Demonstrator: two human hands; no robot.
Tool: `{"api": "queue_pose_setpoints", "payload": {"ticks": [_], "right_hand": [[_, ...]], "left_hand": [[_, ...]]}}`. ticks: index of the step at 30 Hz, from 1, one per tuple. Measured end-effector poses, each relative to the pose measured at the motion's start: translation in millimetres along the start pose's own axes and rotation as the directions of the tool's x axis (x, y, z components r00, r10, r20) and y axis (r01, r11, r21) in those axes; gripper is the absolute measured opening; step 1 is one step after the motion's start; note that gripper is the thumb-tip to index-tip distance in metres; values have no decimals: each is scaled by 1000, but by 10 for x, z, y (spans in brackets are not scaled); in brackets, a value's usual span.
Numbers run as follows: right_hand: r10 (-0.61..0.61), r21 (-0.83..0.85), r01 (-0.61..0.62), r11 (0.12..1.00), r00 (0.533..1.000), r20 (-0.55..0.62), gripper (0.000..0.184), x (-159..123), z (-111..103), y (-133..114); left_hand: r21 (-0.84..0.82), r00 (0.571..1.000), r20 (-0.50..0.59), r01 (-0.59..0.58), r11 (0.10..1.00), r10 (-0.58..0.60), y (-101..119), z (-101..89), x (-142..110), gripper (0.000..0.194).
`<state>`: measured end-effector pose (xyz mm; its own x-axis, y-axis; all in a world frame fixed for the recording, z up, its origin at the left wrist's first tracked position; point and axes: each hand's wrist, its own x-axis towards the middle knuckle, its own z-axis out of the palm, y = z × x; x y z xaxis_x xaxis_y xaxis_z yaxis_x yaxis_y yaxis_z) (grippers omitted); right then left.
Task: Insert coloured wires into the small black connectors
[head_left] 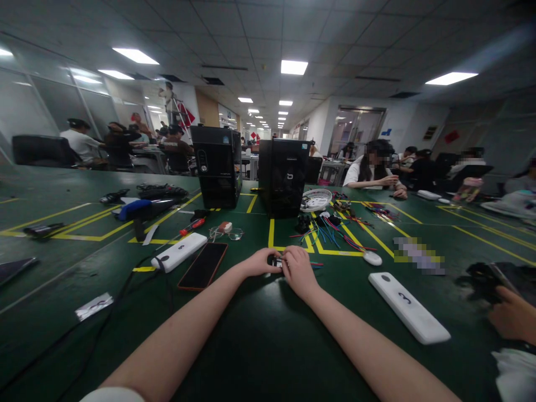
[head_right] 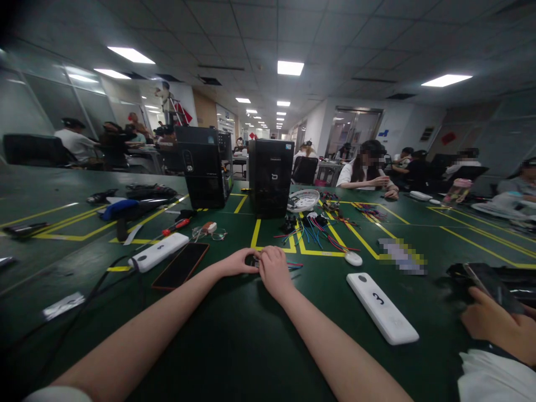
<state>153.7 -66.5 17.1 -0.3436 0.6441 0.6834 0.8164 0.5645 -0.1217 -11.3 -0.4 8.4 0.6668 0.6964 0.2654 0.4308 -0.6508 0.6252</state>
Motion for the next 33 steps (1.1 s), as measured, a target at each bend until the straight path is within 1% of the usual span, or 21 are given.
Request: {"api": "queue_pose_setpoints", "payload": {"ticks": [3, 5, 8, 11, 13, 15, 17, 20, 23, 28, 33], "right_hand": [[80, 32, -78, 996, 995, -56, 12, -2, -18, 32], [75, 51, -73, 996, 997, -26, 12, -8, -34, 39], [-16, 79, 9, 997, 996, 93, 13, -30, -54, 11], [-120, 105, 100, 989, 972, 203, 11, -57, -60, -33], [-157, 117, 131, 985, 955, 252, 8, -67, -58, -46], [-153, 112, 127, 986, 951, 269, 7, -64, -54, -33], [-103, 83, 85, 993, 965, 240, 9, -51, -53, 5], [24, 28, -28, 999, 991, 135, 12, -32, -54, 94], [98, -14, -98, 995, 992, 78, 16, -25, -46, 185], [125, -75, -117, 990, 986, 112, 8, -32, -10, 253], [97, -101, -85, 991, 988, 123, 8, -33, 2, 253]], "left_hand": [[4, 1000, -17, 24, 1000, -24, -5, 7, 1, 39], [-9, 998, -43, 37, 999, -37, -10, 21, 3, 38], [-50, 993, -102, 60, 997, -65, -13, 44, 4, 38], [-77, 983, -141, 108, 991, -118, -8, 56, 4, 39], [-87, 981, -137, 123, 989, -134, -3, 57, 5, 40], [-93, 983, -125, 122, 988, -133, 2, 55, 5, 39], [-95, 985, -111, 118, 988, -129, 5, 50, 5, 38], [-92, 986, -101, 125, 988, -134, 11, 42, 0, 40], [-88, 988, -86, 119, 989, -127, 16, 38, -7, 41], [-85, 993, -74, 84, 993, -90, 33, 33, -14, 47], [-74, 996, -53, 68, 995, -72, 44, 25, -6, 38]]}}
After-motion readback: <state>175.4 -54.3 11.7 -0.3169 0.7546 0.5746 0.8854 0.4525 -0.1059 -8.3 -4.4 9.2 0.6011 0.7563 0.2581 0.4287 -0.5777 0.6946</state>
